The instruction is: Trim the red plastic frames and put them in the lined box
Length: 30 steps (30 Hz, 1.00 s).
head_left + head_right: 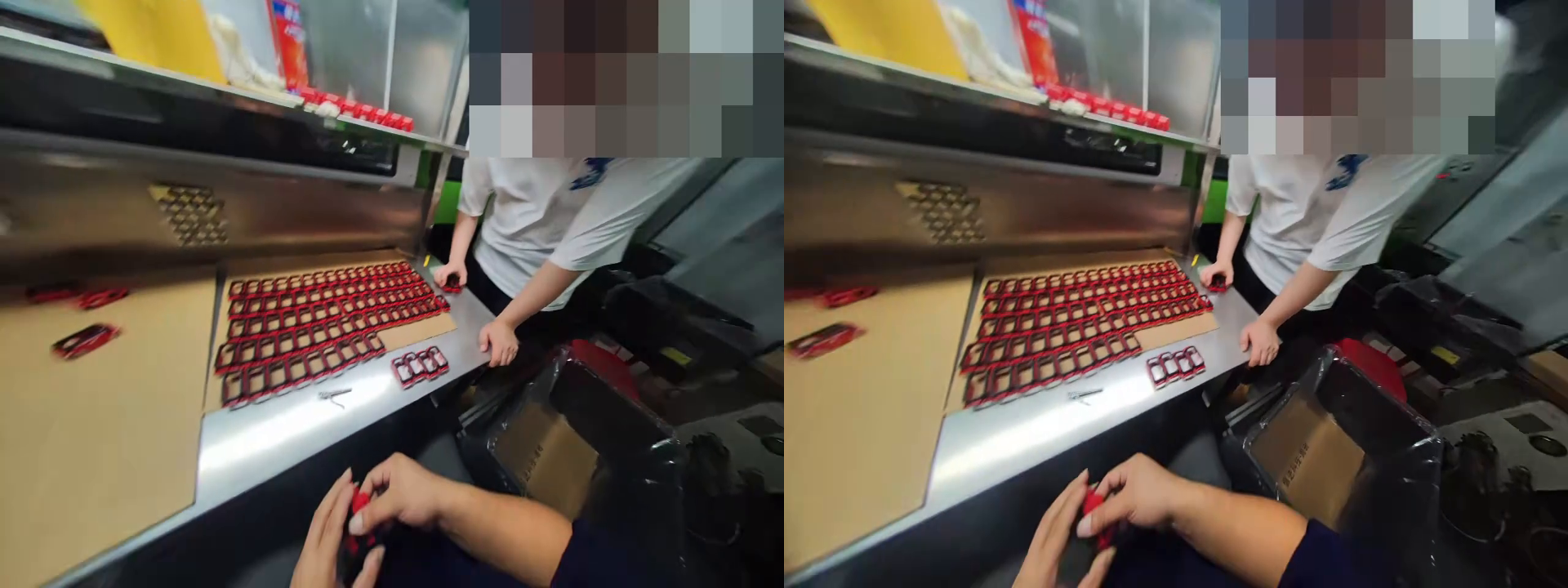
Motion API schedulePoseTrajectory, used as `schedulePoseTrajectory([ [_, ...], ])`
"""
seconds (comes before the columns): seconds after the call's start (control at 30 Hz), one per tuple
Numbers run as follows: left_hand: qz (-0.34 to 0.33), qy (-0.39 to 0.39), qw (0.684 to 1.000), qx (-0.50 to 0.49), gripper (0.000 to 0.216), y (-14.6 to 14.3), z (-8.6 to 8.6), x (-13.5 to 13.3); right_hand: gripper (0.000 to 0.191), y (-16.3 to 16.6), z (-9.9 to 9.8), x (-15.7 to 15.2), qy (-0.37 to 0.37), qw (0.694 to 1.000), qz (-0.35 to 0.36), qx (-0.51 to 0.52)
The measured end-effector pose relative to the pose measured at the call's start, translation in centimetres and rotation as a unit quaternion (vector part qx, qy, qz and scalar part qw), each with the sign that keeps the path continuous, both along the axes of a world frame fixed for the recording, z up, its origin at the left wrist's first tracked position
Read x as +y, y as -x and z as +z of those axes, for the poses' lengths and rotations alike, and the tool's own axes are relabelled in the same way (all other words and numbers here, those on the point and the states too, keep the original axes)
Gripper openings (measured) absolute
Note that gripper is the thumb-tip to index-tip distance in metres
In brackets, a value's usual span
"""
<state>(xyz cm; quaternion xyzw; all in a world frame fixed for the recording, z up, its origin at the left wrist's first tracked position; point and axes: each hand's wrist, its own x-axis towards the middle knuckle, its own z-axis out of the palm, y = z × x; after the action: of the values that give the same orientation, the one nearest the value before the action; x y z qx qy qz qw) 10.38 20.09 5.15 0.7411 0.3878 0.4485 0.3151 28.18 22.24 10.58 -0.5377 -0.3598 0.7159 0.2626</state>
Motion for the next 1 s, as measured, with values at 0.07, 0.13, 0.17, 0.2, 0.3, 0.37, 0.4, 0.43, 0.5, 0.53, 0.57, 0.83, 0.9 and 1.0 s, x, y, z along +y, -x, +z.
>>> schedulePoseTrajectory([
  [0.07, 0.032, -0.034, 0.998, 0.04, 0.057, 0.2, 1.2, -0.9, 0.063, 0.5, 1.5, -0.1, 0.02, 0.999, 0.01, 0.024],
  [0.13, 0.043, -0.024, 0.997, 0.058, 0.054, 0.6, 2.4, -1.3, 0.059, 0.6, 2.5, 0.0, 0.02, 0.998, 0.039, 0.041],
  [0.17, 0.047, -0.008, 0.997, 0.054, 0.053, 0.8, 2.9, -1.5, 0.056, 0.5, 2.8, 0.1, 0.006, 0.997, 0.067, 0.043],
  [0.2, 0.053, 0.016, 0.998, 0.042, 0.052, 1.1, 3.3, -1.7, 0.052, 0.3, 3.1, 0.4, -0.025, 0.995, 0.09, 0.031],
  [0.3, 0.073, 0.126, 0.988, -0.049, 0.057, 1.9, 4.3, -2.2, 0.035, -0.3, 3.7, 2.6, -0.227, 0.96, 0.068, -0.147],
  [0.37, 0.077, 0.191, 0.971, -0.118, 0.061, 2.1, 4.7, -2.3, 0.031, -0.5, 3.7, 5.2, -0.356, 0.875, 0.014, -0.329],
  [0.4, 0.076, 0.208, 0.965, -0.144, 0.063, 2.1, 5.0, -2.3, 0.036, -0.5, 3.7, 6.7, -0.386, 0.831, 0.011, -0.401],
  [0.43, 0.074, 0.213, 0.961, -0.161, 0.064, 2.0, 5.2, -2.3, 0.04, -0.4, 3.6, 8.1, -0.397, 0.797, 0.018, -0.454],
  [0.5, 0.072, 0.211, 0.959, -0.177, 0.065, 1.7, 5.6, -2.2, 0.036, -0.2, 3.4, 9.8, -0.393, 0.764, 0.039, -0.51],
  [0.53, 0.074, 0.204, 0.96, -0.178, 0.065, 1.6, 5.7, -2.2, 0.031, -0.3, 3.4, 9.9, -0.385, 0.761, 0.049, -0.52],
  [0.57, 0.077, 0.192, 0.963, -0.173, 0.065, 1.6, 5.9, -2.4, 0.026, -0.5, 3.5, 9.4, -0.382, 0.764, 0.058, -0.516],
  [0.83, 0.012, 0.123, 0.992, -0.033, 0.078, 1.0, 6.8, -4.1, 0.022, -4.7, 6.3, -2.5, -0.545, 0.786, 0.161, -0.244],
  [0.9, -0.019, 0.119, 0.993, -0.017, 0.082, 0.7, 6.9, -4.0, 0.021, -4.7, 6.4, -4.1, -0.552, 0.79, 0.16, -0.212],
  [1.0, -0.053, 0.123, 0.991, -0.014, 0.085, 0.3, 6.9, -3.7, 0.014, -4.6, 6.2, -4.9, -0.553, 0.792, 0.165, -0.2],
])
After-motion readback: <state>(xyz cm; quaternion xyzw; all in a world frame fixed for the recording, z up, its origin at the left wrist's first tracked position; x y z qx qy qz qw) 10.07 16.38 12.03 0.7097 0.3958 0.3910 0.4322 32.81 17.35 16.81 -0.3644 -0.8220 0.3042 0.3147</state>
